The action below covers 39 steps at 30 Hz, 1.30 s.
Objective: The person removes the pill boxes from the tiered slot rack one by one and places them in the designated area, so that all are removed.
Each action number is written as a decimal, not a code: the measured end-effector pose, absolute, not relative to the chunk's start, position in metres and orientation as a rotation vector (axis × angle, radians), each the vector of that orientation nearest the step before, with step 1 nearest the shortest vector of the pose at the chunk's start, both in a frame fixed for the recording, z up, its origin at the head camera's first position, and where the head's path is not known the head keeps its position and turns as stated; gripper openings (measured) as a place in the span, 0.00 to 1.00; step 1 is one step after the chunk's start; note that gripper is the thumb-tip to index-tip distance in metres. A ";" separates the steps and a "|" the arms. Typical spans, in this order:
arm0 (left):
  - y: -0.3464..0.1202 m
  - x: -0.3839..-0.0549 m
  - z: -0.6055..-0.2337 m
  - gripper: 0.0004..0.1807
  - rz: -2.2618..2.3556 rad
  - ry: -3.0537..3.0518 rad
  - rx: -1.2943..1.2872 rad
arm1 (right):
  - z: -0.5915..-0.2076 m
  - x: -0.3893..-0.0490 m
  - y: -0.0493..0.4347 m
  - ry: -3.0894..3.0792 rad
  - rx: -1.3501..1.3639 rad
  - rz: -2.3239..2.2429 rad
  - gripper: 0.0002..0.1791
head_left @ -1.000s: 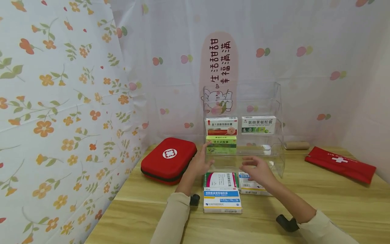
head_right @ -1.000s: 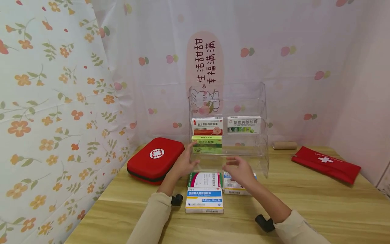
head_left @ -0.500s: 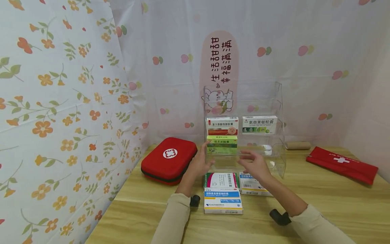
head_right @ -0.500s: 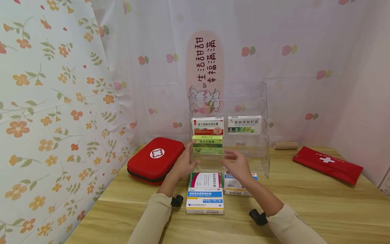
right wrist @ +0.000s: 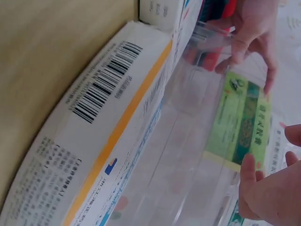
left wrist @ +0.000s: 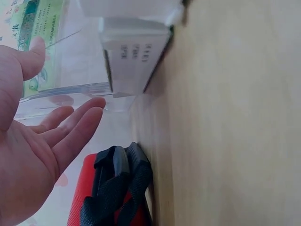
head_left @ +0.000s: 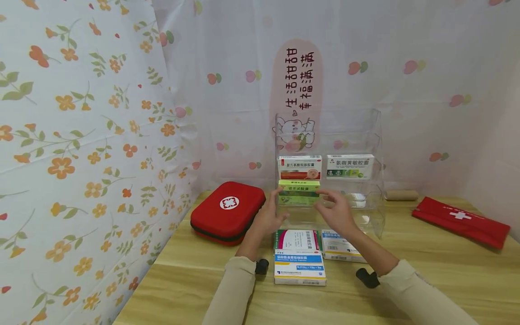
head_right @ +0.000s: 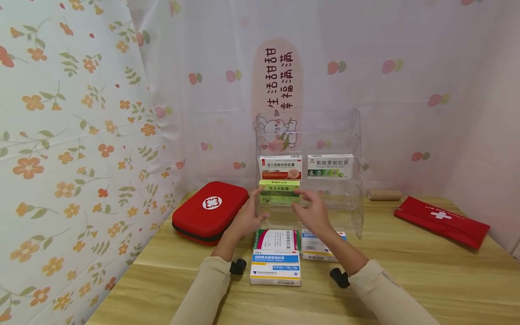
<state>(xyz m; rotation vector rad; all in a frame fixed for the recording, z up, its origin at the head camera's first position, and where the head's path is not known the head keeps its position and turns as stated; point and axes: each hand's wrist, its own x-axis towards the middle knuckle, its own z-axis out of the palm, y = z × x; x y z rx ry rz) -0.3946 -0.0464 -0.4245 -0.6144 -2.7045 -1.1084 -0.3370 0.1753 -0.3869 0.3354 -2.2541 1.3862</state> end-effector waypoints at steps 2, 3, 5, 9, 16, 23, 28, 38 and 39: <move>-0.046 -0.394 -0.424 0.47 -1.104 -2.705 -0.610 | -0.387 -0.341 0.176 -2.256 0.334 1.347 0.20; -0.045 -0.394 -0.424 0.47 -1.096 -2.709 -0.604 | -0.387 -0.343 0.176 -2.259 0.332 1.334 0.20; -0.045 -0.392 -0.423 0.47 -1.099 -2.714 -0.594 | -0.387 -0.348 0.177 -2.271 0.327 1.310 0.20; -0.046 -0.390 -0.421 0.47 -1.093 -2.737 -0.572 | -0.387 -0.354 0.177 -2.297 0.340 1.257 0.20; -0.048 -0.390 -0.422 0.47 -1.097 -2.742 -0.568 | -0.390 -0.368 0.181 -2.368 0.375 1.255 0.20; -0.046 -0.392 -0.422 0.47 -1.088 -2.752 -0.561 | -0.389 -0.378 0.186 -2.390 0.455 1.226 0.22; -0.043 -0.392 -0.419 0.47 -1.078 -2.761 -0.550 | -0.389 -0.384 0.187 -2.366 0.455 1.237 0.22; -0.042 -0.393 -0.421 0.47 -1.085 -2.772 -0.542 | -0.396 -0.392 0.188 -2.286 0.491 1.322 0.21; -0.042 -0.393 -0.421 0.47 -1.080 -2.773 -0.543 | -0.396 -0.392 0.188 -2.274 0.496 1.321 0.21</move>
